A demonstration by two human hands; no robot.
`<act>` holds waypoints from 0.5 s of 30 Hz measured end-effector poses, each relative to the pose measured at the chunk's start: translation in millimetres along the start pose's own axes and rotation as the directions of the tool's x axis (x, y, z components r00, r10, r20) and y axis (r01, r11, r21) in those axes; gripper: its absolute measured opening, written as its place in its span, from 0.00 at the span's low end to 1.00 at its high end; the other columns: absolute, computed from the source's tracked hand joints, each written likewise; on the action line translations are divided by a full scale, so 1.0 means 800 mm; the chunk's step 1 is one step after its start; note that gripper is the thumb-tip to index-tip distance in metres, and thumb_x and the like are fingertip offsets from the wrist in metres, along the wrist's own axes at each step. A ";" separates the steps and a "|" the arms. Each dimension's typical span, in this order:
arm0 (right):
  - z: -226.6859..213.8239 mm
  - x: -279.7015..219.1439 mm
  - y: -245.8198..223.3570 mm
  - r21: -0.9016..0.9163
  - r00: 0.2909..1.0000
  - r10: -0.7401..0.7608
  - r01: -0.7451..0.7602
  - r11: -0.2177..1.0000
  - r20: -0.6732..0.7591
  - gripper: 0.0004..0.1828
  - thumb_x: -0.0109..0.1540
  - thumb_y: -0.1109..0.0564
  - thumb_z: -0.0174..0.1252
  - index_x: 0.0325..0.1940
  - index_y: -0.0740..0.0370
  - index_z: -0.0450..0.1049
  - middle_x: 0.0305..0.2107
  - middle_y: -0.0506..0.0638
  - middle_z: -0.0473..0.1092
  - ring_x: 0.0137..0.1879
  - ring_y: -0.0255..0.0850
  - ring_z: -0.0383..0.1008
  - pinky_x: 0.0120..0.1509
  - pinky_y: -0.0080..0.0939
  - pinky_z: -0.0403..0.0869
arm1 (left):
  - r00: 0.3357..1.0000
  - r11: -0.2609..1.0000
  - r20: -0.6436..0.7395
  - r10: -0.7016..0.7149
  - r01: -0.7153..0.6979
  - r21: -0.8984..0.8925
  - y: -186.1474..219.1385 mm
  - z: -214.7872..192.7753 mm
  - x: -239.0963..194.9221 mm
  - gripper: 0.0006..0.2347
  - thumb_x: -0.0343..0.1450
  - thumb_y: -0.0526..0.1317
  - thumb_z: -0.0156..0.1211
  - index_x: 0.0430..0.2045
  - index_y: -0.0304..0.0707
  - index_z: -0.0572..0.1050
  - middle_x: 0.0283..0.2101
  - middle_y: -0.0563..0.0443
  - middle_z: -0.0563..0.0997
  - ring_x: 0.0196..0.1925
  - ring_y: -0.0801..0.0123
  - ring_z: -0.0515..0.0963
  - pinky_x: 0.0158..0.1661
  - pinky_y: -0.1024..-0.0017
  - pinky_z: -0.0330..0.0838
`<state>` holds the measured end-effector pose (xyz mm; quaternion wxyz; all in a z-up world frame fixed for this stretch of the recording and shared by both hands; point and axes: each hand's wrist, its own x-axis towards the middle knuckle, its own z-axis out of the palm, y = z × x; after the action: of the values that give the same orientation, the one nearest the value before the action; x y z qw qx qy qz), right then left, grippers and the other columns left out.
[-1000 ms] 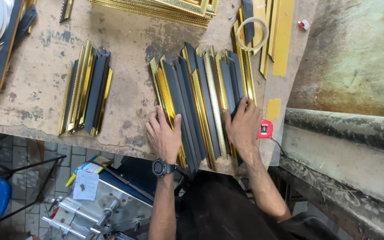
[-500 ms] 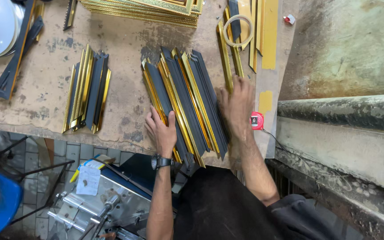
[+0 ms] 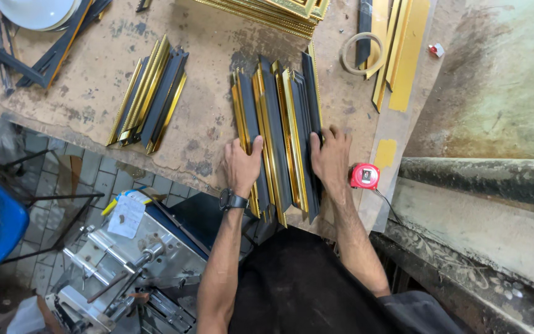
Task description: The person assembles gold picture frames by cutting mitered corners on a frame joiner and joining the pieces into rectangular frames. They repeatedly cut frame pieces, assemble them into frames, and stack the finished frames on the workbench.
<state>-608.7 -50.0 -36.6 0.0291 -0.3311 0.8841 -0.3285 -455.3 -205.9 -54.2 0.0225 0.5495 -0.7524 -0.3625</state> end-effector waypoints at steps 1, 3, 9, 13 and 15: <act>0.002 -0.003 -0.010 0.038 0.994 0.075 -0.078 0.996 0.075 0.20 0.68 0.48 0.62 0.56 0.67 0.74 0.45 0.67 0.74 0.53 0.63 0.74 0.59 0.58 0.72 | 0.997 0.999 0.062 -0.048 0.049 -0.021 0.006 0.001 -0.001 0.34 0.70 0.68 0.49 0.49 0.31 0.76 0.47 0.43 0.75 0.49 0.54 0.78 0.48 0.56 0.73; 0.010 -0.003 -0.038 0.077 0.980 0.121 -0.135 0.988 0.159 0.25 0.67 0.45 0.63 0.57 0.67 0.72 0.42 0.67 0.75 0.50 0.62 0.75 0.57 0.58 0.72 | 0.996 0.998 0.080 -0.039 0.043 -0.040 0.015 -0.001 0.000 0.38 0.68 0.71 0.52 0.49 0.26 0.75 0.49 0.35 0.75 0.52 0.49 0.77 0.49 0.53 0.72; -0.001 0.001 -0.087 0.225 0.957 0.130 -0.190 0.955 0.259 0.35 0.60 0.43 0.65 0.63 0.68 0.67 0.43 0.68 0.76 0.48 0.62 0.78 0.50 0.54 0.75 | 0.993 0.988 0.114 -0.002 0.020 -0.156 0.016 0.008 -0.007 0.42 0.62 0.73 0.55 0.44 0.22 0.79 0.50 0.25 0.79 0.54 0.41 0.79 0.55 0.50 0.71; 0.015 -0.003 -0.077 0.301 0.832 0.243 -0.429 0.852 0.499 0.38 0.56 0.41 0.66 0.63 0.64 0.68 0.44 0.63 0.79 0.48 0.53 0.82 0.52 0.49 0.78 | 0.975 0.943 0.220 -0.021 0.093 -0.319 0.000 0.005 0.002 0.42 0.61 0.71 0.60 0.44 0.18 0.77 0.50 0.25 0.80 0.52 0.46 0.83 0.52 0.53 0.78; 0.034 -0.009 -0.064 0.323 0.786 0.227 -0.474 0.819 0.575 0.43 0.55 0.43 0.69 0.67 0.67 0.62 0.50 0.66 0.73 0.53 0.53 0.78 0.55 0.51 0.76 | 0.955 0.904 0.297 0.001 0.126 -0.409 -0.007 0.004 0.002 0.41 0.62 0.68 0.65 0.43 0.13 0.77 0.51 0.23 0.80 0.53 0.47 0.84 0.54 0.54 0.77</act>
<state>-566.6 -89.4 -28.3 0.4012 -0.2148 0.7892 -0.4124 -452.8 -206.1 -59.9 0.0189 0.4963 -0.6327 -0.5941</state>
